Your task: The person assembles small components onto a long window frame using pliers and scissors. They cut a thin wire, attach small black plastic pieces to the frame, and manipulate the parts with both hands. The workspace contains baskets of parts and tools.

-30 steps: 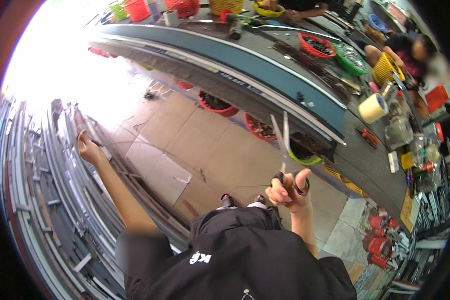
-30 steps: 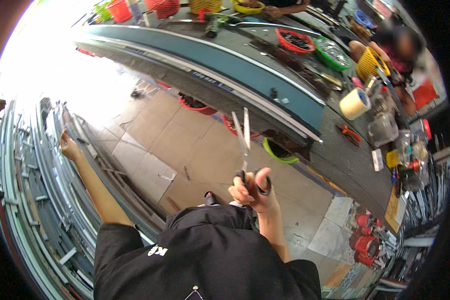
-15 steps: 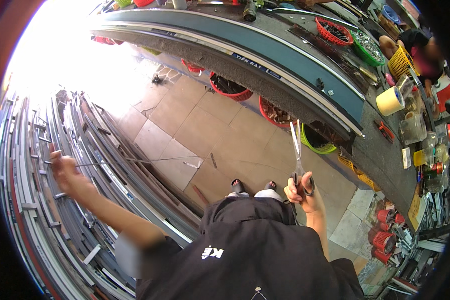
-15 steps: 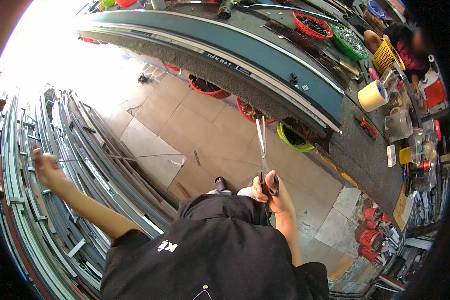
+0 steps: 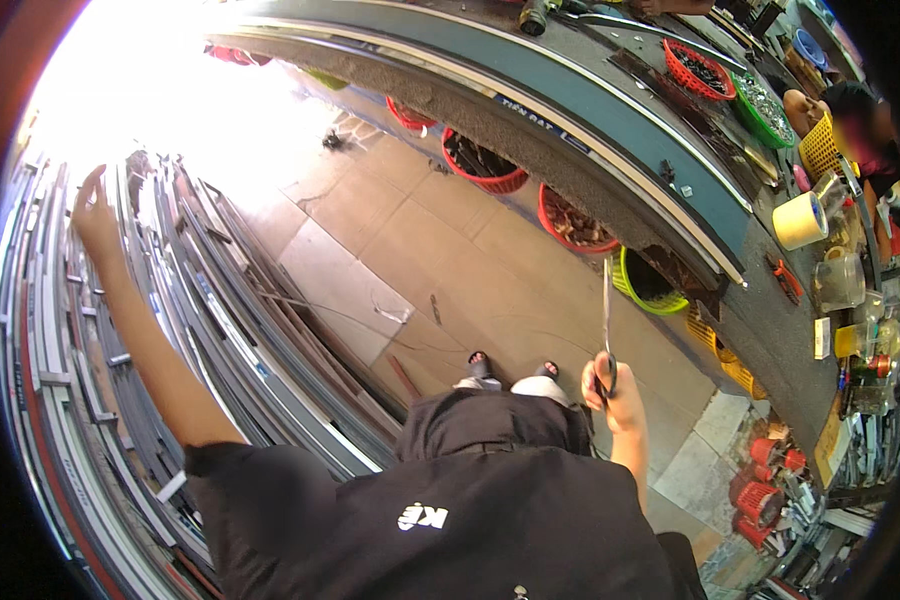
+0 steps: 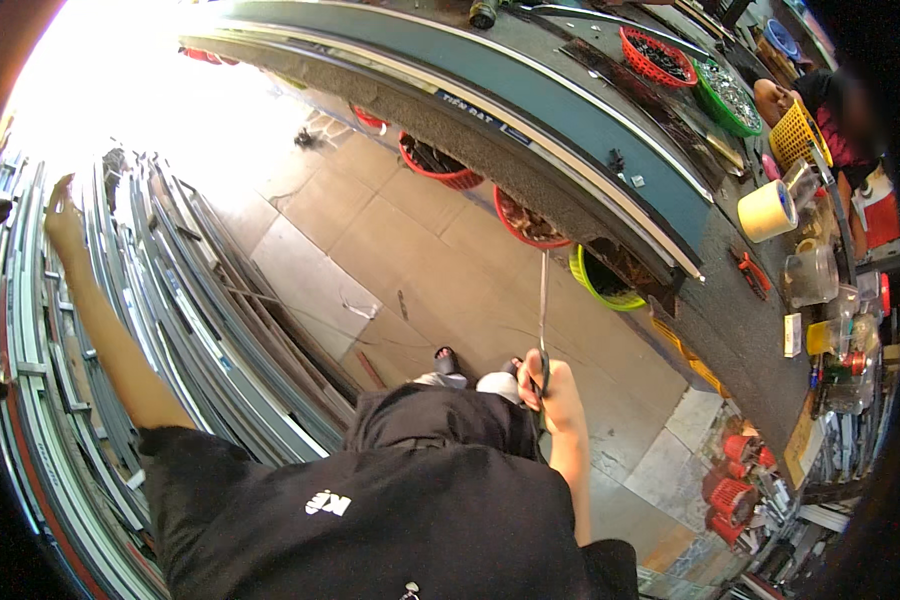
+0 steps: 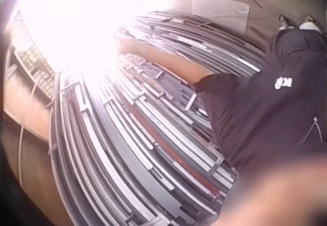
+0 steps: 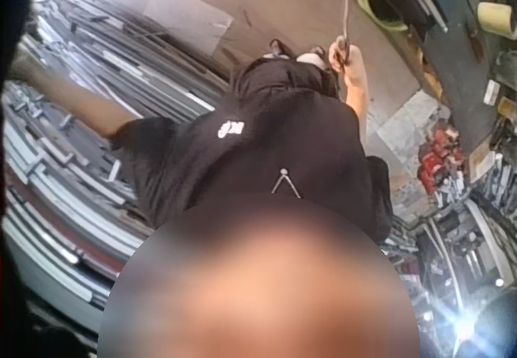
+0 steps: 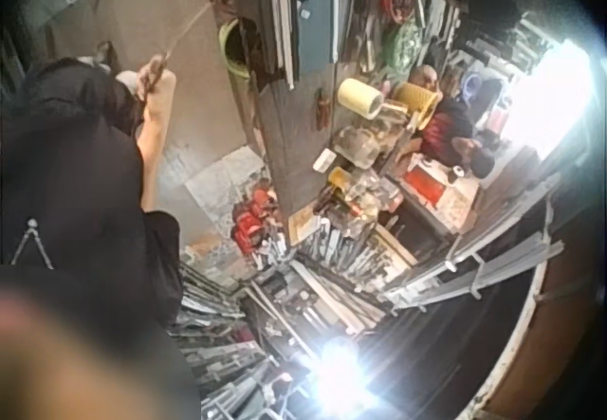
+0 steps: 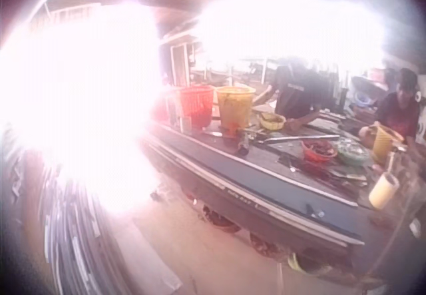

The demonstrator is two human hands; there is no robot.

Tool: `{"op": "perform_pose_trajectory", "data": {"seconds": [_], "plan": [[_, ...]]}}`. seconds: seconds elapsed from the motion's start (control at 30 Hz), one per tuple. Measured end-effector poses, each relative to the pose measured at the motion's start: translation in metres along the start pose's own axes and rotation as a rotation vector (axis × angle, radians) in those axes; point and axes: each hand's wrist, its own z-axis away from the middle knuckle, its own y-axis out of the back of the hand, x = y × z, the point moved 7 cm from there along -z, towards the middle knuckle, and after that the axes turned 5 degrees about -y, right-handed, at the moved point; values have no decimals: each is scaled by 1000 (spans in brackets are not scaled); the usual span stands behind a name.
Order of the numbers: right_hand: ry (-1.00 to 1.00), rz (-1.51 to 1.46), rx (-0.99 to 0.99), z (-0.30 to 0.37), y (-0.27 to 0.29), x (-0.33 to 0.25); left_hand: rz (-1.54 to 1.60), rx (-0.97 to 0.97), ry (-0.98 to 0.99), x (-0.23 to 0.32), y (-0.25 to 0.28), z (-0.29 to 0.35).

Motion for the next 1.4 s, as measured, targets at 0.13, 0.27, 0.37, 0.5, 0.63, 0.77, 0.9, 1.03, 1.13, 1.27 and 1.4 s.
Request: {"op": "perform_pose_trajectory", "data": {"seconds": [0.13, 0.27, 0.37, 0.5, 0.63, 0.77, 0.9, 1.03, 1.13, 1.27, 1.4], "plan": [[-46, -28, 116, 1, 9, 7, 338, -177, -39, -22, -1, -28], [-58, 61, 120, -3, 8, 9, 243, -528, -198, -17, -51, -7], [-47, 53, 152, -3, 10, 7, 699, -515, 181, -36, -66, 2], [23, 121, 141, -1, 11, 3, -46, -942, -488, -24, -94, 47], [-69, 114, 186, 1, 17, 5, 722, -489, 223, -85, -85, 24], [-24, 158, 203, 4, 21, 1, -15, -803, -3, -103, -99, 21], [-42, 82, 217, 2, 25, 1, 619, -846, 89, -48, -103, -12], [-12, 248, 272, 1, 26, 2, 973, -389, 135, 5, -66, -75], [77, 53, 229, -5, 18, 1, 649, -378, -187, 41, -73, -102], [111, 211, 187, -10, 10, -5, 580, -291, -131, 66, -92, -118], [42, 288, 340, -9, 21, -13, 1308, -239, 241, 100, -119, -101]]}}
